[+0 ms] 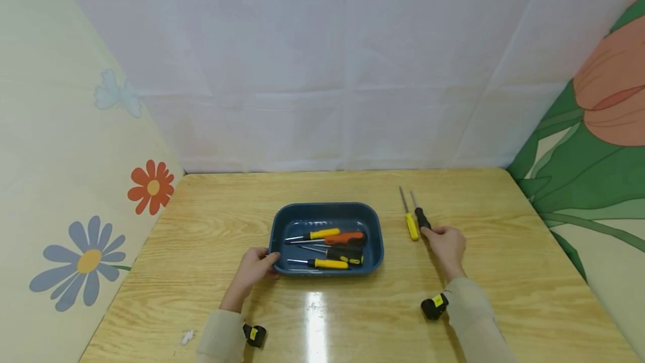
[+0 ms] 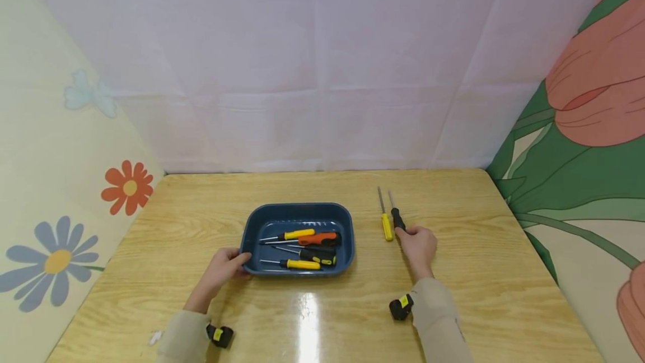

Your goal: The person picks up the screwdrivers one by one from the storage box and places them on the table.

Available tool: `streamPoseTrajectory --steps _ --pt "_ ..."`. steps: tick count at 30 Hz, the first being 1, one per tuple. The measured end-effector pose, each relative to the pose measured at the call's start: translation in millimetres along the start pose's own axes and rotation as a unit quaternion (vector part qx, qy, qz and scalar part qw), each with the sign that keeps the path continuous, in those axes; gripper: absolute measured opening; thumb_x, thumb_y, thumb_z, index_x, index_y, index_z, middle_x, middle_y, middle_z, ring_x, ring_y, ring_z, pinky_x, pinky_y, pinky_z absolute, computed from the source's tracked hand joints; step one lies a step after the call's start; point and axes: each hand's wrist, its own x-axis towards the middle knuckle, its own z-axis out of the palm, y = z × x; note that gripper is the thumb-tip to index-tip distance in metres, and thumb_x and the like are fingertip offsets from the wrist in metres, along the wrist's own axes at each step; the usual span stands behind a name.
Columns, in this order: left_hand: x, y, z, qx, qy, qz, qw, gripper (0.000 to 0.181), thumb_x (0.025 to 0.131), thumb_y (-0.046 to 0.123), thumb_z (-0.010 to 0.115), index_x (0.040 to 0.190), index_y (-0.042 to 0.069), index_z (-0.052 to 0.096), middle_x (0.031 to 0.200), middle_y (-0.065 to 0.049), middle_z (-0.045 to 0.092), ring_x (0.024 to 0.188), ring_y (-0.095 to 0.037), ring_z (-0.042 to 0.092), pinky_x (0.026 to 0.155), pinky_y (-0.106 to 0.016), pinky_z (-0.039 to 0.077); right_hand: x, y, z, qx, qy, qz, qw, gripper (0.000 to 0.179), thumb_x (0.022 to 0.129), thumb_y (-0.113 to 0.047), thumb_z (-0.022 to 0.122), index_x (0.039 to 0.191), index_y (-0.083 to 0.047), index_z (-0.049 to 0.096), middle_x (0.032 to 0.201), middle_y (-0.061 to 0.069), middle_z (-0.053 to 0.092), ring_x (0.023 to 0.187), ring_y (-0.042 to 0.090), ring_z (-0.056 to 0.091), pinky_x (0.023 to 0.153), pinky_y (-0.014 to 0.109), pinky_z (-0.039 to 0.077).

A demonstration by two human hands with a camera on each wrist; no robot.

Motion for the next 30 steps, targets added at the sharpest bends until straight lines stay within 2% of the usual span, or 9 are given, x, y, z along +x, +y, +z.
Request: streamPoseTrajectory --steps 5,6,11,19,24,30 --pt "0.3 -2.5 0.3 -0.003 0.000 0.001 1.0000 0.026 0.087 0.005 0.052 0.099 -0.017 0.058 0.077 -0.015 0.063 0.065 -0.023 0.064 0.060 -0.036 0.057 0.3 0.4 0.0 0.003 -0.004 0.005 1.0000 0.033 0.081 -0.023 0.065 0.089 0.009 0.066 0.084 0.024 0.064 0.077 0.035 0.057 0.061 0.037 0.044" --pt "-2.6 1.5 0.4 -0.003 -0.001 0.002 1.0000 0.026 0.087 0.005 0.052 0.099 -0.017 0.058 0.077 -0.016 0.063 0.065 -0.024 0.064 0.060 -0.037 0.057 0.5 0.6 0.1 0.004 -0.005 0.005 1.0000 0.033 0.081 -0.023 0.064 0.089 0.009 0.066 0.085 0.024 0.063 0.078 0.035 0.057 0.062 0.038 0.044" --pt "-3.1 3.7 0.1 -0.008 0.000 0.001 1.0000 0.027 0.088 0.006 0.052 0.100 -0.019 0.057 0.078 -0.018 0.063 0.063 -0.024 0.064 0.060 -0.039 0.056 2.0 0.7 -0.9 0.003 -0.023 0.014 0.9996 0.035 0.083 -0.024 0.063 0.093 0.010 0.065 0.091 0.026 0.062 0.082 0.037 0.056 0.068 0.043 0.045" --pt "-1.8 1.3 -0.6 -0.013 0.000 0.003 0.9999 0.029 0.088 0.006 0.052 0.101 -0.019 0.056 0.078 -0.019 0.064 0.063 -0.022 0.064 0.060 -0.039 0.056 4.3 1.6 -2.4 0.004 -0.041 0.010 0.9991 0.039 0.085 -0.024 0.060 0.102 0.011 0.062 0.099 0.028 0.060 0.088 0.038 0.055 0.072 0.044 0.046" --pt "-2.1 2.8 0.1 -0.007 0.000 0.003 1.0000 0.028 0.088 0.006 0.052 0.101 -0.019 0.057 0.079 -0.018 0.064 0.063 -0.021 0.064 0.060 -0.038 0.056 4.0 0.7 -2.9 0.006 -0.037 0.006 0.9993 0.038 0.084 -0.022 0.061 0.102 0.011 0.062 0.096 0.028 0.061 0.081 0.034 0.058 0.062 0.034 0.047" --pt "-1.8 3.3 0.1 -0.005 0.000 0.005 1.0000 0.028 0.087 0.006 0.053 0.101 -0.018 0.057 0.079 -0.018 0.064 0.064 -0.021 0.064 0.060 -0.037 0.057 3.7 -0.1 -3.1 0.032 -0.036 0.010 0.9988 0.037 0.084 -0.020 0.062 0.103 0.012 0.060 0.092 0.027 0.062 0.059 0.017 0.058 0.044 0.016 0.042"
